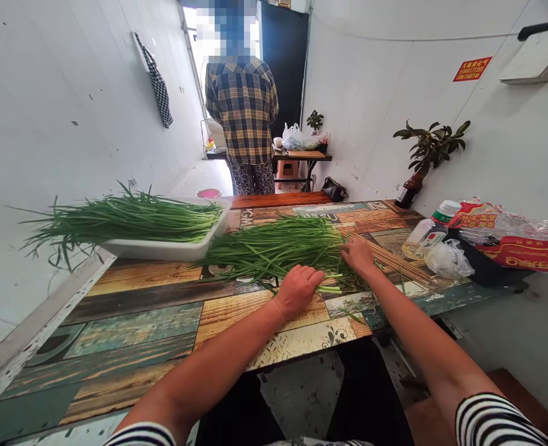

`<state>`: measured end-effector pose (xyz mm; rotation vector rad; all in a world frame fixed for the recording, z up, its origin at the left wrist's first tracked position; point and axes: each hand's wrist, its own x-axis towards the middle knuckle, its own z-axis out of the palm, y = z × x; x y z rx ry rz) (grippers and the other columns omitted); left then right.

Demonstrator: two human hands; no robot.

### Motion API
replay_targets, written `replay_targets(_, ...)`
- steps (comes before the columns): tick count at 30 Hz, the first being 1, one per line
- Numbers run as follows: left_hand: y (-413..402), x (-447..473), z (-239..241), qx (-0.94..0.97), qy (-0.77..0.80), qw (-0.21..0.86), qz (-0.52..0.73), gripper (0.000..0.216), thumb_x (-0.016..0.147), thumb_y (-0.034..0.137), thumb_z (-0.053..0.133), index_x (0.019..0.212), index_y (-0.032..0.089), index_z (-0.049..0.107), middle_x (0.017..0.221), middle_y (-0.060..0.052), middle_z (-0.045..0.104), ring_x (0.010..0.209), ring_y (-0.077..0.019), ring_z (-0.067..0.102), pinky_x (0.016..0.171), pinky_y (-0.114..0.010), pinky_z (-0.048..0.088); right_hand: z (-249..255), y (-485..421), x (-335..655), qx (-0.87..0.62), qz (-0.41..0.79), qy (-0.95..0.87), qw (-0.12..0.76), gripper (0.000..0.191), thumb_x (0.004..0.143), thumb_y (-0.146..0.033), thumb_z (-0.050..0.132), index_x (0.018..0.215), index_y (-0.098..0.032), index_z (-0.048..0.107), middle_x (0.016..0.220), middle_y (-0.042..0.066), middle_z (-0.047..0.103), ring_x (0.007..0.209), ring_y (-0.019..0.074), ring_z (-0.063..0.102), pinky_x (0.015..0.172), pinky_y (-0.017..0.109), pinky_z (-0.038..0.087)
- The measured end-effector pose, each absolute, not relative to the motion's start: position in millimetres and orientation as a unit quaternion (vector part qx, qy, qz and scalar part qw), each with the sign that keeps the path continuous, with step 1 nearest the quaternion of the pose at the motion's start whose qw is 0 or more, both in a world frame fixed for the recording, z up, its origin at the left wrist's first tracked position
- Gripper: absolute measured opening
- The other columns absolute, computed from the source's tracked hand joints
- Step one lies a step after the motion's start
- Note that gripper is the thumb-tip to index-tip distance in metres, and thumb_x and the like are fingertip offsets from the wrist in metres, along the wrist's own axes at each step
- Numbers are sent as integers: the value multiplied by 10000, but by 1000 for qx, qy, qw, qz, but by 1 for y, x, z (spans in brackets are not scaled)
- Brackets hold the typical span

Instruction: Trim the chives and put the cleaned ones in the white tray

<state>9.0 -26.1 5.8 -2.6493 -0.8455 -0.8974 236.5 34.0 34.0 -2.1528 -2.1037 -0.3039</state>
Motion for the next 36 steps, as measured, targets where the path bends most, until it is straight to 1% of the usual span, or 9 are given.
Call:
replay_targets(6,-25,10,5,-905,-294,110,-288,209,926,136,337,897,175,540,734,-31,544,713,-177,502,640,-320,348,33,38,237,-704,-113,-700,35,265,847,-327,531,861,-158,736,932,142,646,960,272,507,785,344,339)
replay_targets(9,-25,11,5,-903,-296,112,-292,223,936,142,326,890,176,542,725,-31,537,699,-176,496,637,-318,345,39,26,235,-673,-165,-720,35,250,854,-303,526,803,-154,720,930,145,644,966,278,490,790,359,314)
replay_targets(14,-27,10,8,-893,-305,112,-313,204,939,188,353,905,177,554,722,-28,555,706,-174,507,643,-312,348,48,1,234,-605,-217,-762,82,244,866,-291,534,717,-176,689,877,98,651,900,233,489,785,355,285)
replay_targets(18,-27,9,7,-897,-305,97,-304,154,877,155,416,922,175,562,722,-29,577,706,-175,527,642,-309,362,49,-12,236,-554,-248,-786,117,265,904,-268,481,749,-186,679,1027,74,657,940,225,476,810,363,279)
replay_targets(23,-24,8,1,-905,-297,89,-290,191,799,101,448,925,174,572,720,-33,597,701,-185,553,630,-316,391,44,-25,241,-510,-236,-820,106,252,920,-188,423,871,-187,670,1183,75,625,950,220,503,856,383,309)
replay_targets(26,-24,7,2,-903,-292,96,-301,205,807,101,443,939,170,585,701,-35,592,674,-183,552,620,-310,408,43,-39,241,-488,-198,-834,163,235,923,-195,427,891,-193,660,1181,81,629,938,212,543,866,393,351)
replay_targets(31,-26,7,6,-871,-291,82,-387,282,917,190,386,1123,143,571,811,-70,607,754,-174,573,664,-290,460,51,-74,225,-453,-170,-804,346,190,916,-256,468,869,-211,647,1022,83,671,924,193,602,829,367,456)
replay_targets(33,-26,7,6,-866,-277,62,-413,321,945,211,346,1189,156,548,923,-83,607,838,-164,579,710,-277,477,53,-86,215,-433,-160,-804,374,170,909,-252,483,870,-219,645,979,85,674,903,193,617,800,362,488)
replay_targets(36,-26,5,4,-870,-256,64,-417,342,958,211,314,1198,208,559,1046,-76,595,869,-154,570,742,-278,484,49,-99,203,-382,-168,-832,365,129,885,-191,519,923,-215,640,996,89,677,876,193,629,782,369,505)
